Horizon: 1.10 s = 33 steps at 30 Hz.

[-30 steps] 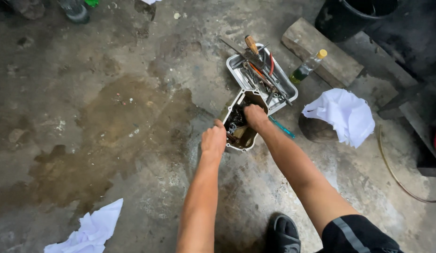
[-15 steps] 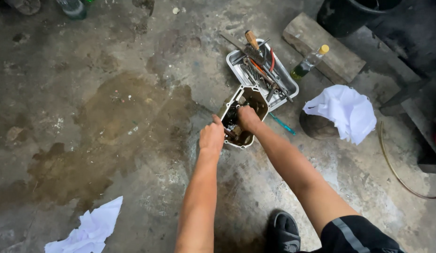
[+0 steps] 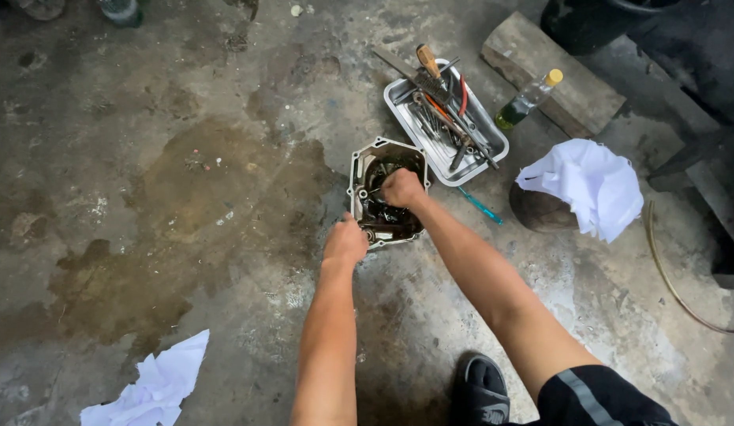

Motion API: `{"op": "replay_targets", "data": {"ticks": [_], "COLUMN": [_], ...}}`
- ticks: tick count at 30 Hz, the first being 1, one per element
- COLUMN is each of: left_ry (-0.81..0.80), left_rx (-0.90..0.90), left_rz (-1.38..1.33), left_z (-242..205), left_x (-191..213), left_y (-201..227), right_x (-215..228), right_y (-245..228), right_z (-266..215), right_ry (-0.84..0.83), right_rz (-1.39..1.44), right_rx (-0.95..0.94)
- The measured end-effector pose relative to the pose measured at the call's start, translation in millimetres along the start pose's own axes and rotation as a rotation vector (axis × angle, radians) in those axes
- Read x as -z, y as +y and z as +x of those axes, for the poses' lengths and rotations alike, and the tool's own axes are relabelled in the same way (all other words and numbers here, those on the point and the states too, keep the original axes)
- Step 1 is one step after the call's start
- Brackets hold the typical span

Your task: Cleaning mechanical engine parts in a tray using a brush and solvent

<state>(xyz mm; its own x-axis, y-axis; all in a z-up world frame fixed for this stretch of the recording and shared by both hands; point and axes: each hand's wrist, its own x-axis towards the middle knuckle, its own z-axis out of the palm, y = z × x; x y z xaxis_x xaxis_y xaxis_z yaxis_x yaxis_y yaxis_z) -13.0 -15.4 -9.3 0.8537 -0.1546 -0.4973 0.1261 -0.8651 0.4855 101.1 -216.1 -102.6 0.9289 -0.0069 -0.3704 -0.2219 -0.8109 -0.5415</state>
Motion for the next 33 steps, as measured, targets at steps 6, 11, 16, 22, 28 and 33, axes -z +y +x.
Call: {"op": "replay_targets", "data": {"ticks": [6, 11, 16, 22, 28, 33], "left_ry": [-0.044, -0.089, -0.092, -0.118, -0.128, -0.134], "left_rx": [0.043, 0.048, 0.043, 0.079, 0.081, 0.091], "left_rz": [-0.007, 0.010, 0.026, -0.014, -0.026, -0.070], "left_z": [17.8, 9.9, 7.1, 20.5, 16.2, 12.0], "left_x": [-29.5, -24.1, -22.8, -35.3, -33.4, -25.8], "left_y": [-20.4, -19.0, -20.5, -33.0, -34.4, -31.6], "right_x": [-10.2, -20.2, -11.4, -20.4, -3.5, -28.8], "right_y": [-12.0, -5.8, -11.2, 3.8, -21.2, 0.8], "right_z": [18.1, 12.4, 8.5, 3.7, -5.7, 1.1], "right_ry": [-0.067, -0.044, -0.122, 0.118, -0.002, 0.016], "right_rz": [-0.067, 0.017, -0.130, 0.475, 0.041, 0.105], "right_rx": [-0.153, -0.092, -0.122, 0.231, 0.134, 0.234]}}
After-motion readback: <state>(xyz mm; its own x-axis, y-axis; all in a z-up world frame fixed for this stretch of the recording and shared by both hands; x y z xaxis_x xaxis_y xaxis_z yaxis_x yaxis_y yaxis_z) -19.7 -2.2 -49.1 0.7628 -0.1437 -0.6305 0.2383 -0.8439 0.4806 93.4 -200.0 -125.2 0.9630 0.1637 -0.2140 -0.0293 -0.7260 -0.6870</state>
